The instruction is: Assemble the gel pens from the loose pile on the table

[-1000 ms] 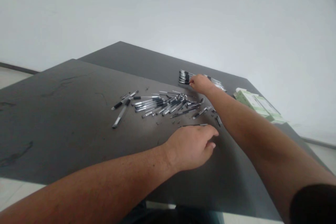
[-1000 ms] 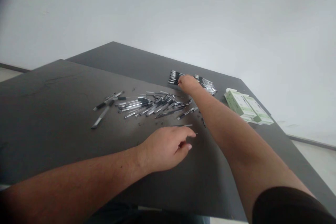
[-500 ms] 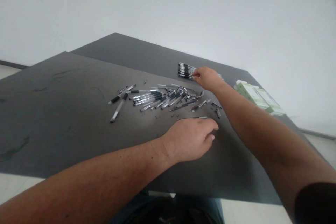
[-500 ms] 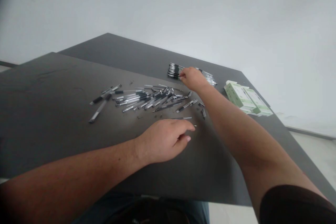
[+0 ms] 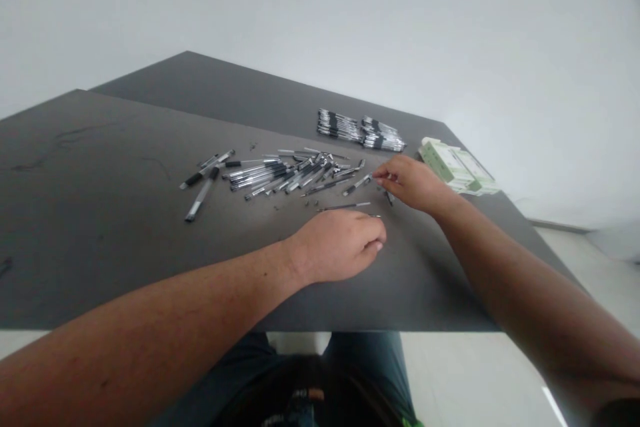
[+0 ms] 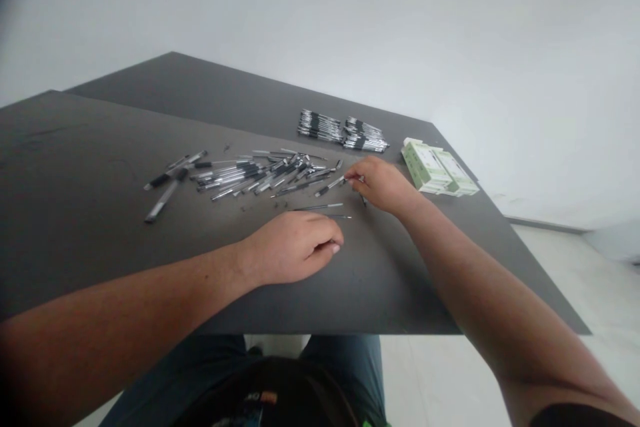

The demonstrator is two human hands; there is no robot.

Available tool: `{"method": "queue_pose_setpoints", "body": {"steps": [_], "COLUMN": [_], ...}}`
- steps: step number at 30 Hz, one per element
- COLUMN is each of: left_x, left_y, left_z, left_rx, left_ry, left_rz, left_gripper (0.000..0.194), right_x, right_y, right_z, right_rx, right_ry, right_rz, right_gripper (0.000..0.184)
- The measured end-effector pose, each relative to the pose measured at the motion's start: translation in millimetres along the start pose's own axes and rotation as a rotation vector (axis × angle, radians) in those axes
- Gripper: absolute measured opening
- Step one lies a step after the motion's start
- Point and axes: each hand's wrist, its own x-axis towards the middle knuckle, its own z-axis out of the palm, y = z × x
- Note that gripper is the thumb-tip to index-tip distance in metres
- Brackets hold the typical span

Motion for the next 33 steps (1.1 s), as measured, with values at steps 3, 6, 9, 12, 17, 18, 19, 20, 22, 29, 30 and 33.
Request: {"method": "queue_pose_setpoints", "body": {"steps": [3,6,9,12,17,18,19,20,22,29,30,33], "left_x": [0.0,0.9,2.1,2.5,2.0,1.9,1.9,1.9,1.8,2.0,2.4,4.5], "left_y": [0.1,-1.0,-2.4,-2.0,2.0,2.5,2.7,2.7,2.0,0.0,-0.4,-4.0], "left_z": [-1.1,-2.6,-4.3,-5.7,-6.2,-6.1,-6.1,-6.1,-6.0,-6.3,-7.5,-15.0], "left_rx": [0.012,0.041,0.059,0.065,0.071,0.074,0.078,0.082,0.086,0.124,0.145,0.235], "left_ry": [-0.019,-0.035,-0.034,-0.038,-0.074,-0.079,-0.08,-0.08,-0.077,-0.119,-0.119,-0.046], "left_rz": [0.017,0.012,0.006,0.003,-0.001,-0.001,0.0,0.001,0.003,-0.005,-0.018,-0.117], "left_gripper": [0.014,0.014,0.015,0.015,0.014,0.014,0.014,0.014,0.014,0.012,0.013,0.017], "right_x": [8.9,20.9,27.8,29.1,28.2,28.7,29.5,30.5,33.0,28.3,24.3,7.4], "right_y": [-9.6,-21.3,-27.3,-26.3,-21.0,-20.4,-20.0,-19.8,-20.2,-31.3,-33.3,-36.5], "right_z": [8.5,17.6,25.3,29.4,28.7,27.9,27.1,26.1,23.4,-8.8,-16.2,-37.9], "right_rx": [-0.014,-0.041,-0.07,-0.088,-0.084,-0.077,-0.07,-0.064,-0.042,0.117,0.131,0.143], "right_ry": [-0.038,-0.078,-0.115,-0.133,-0.119,-0.11,-0.1,-0.089,-0.06,0.205,0.252,0.396], "right_rz": [-0.068,-0.141,-0.188,-0.204,-0.21,-0.21,-0.209,-0.206,-0.197,-0.152,-0.145,-0.112], "right_gripper": [0.023,0.026,0.026,0.024,0.023,0.023,0.023,0.024,0.024,0.018,0.017,0.012]}}
